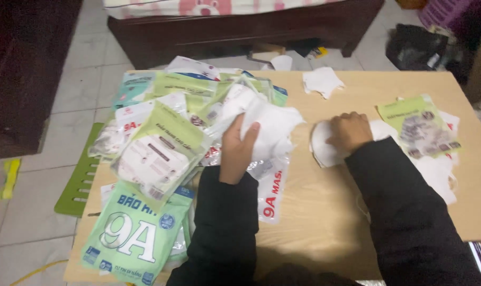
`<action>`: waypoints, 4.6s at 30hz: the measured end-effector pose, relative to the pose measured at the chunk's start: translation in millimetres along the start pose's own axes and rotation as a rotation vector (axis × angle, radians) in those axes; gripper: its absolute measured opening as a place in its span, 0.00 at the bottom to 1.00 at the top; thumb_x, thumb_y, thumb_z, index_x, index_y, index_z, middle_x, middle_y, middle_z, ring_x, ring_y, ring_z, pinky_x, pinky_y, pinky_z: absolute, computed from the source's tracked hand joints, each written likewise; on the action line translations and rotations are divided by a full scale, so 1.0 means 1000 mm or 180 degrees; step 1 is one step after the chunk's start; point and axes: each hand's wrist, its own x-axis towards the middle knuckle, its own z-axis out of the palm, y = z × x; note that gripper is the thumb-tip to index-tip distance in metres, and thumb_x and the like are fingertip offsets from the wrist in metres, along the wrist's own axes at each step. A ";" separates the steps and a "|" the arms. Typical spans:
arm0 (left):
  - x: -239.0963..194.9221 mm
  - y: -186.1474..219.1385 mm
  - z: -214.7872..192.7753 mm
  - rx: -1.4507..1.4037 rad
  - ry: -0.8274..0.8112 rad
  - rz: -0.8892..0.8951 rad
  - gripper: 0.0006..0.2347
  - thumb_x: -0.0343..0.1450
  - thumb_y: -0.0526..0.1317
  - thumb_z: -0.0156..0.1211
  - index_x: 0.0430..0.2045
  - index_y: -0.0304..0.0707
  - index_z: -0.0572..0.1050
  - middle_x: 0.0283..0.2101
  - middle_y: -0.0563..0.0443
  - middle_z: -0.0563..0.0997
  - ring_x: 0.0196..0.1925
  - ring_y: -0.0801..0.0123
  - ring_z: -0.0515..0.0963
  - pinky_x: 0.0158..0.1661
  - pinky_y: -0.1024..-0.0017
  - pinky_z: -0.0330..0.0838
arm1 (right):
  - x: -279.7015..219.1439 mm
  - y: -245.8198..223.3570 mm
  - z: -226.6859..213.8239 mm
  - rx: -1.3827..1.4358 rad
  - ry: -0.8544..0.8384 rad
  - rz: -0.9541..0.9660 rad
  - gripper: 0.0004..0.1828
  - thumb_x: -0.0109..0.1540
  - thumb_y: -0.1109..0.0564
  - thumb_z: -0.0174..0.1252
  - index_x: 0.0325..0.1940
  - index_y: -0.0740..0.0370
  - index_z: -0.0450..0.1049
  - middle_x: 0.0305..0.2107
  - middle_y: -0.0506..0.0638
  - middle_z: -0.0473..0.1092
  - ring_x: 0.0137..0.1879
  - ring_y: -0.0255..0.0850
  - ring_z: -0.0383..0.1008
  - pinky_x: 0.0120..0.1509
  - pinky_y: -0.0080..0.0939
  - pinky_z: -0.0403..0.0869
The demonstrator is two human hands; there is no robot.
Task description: Counting and stacking face masks on a table in a packaging environment.
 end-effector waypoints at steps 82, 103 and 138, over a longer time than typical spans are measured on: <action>-0.010 -0.044 0.039 -0.0317 -0.0547 -0.0756 0.25 0.79 0.57 0.40 0.53 0.36 0.75 0.39 0.35 0.81 0.43 0.56 0.83 0.42 0.62 0.78 | -0.087 -0.136 -0.122 0.4331 0.2707 0.0092 0.13 0.59 0.66 0.74 0.41 0.68 0.76 0.27 0.59 0.77 0.28 0.40 0.75 0.33 0.36 0.71; -0.007 -0.029 0.035 0.0136 -0.0489 -0.0677 0.19 0.79 0.49 0.47 0.54 0.31 0.74 0.35 0.37 0.82 0.37 0.58 0.85 0.38 0.62 0.83 | -0.087 -0.134 -0.125 0.4718 0.2307 -0.0068 0.17 0.59 0.66 0.71 0.47 0.68 0.70 0.33 0.61 0.79 0.38 0.44 0.81 0.41 0.41 0.79; -0.041 0.049 0.056 0.0485 -0.0202 0.1738 0.10 0.70 0.25 0.60 0.44 0.29 0.80 0.39 0.36 0.85 0.39 0.39 0.85 0.40 0.55 0.80 | -0.123 -0.111 -0.157 0.4336 0.2544 -0.1199 0.08 0.57 0.69 0.67 0.40 0.70 0.80 0.29 0.59 0.78 0.36 0.50 0.80 0.45 0.51 0.76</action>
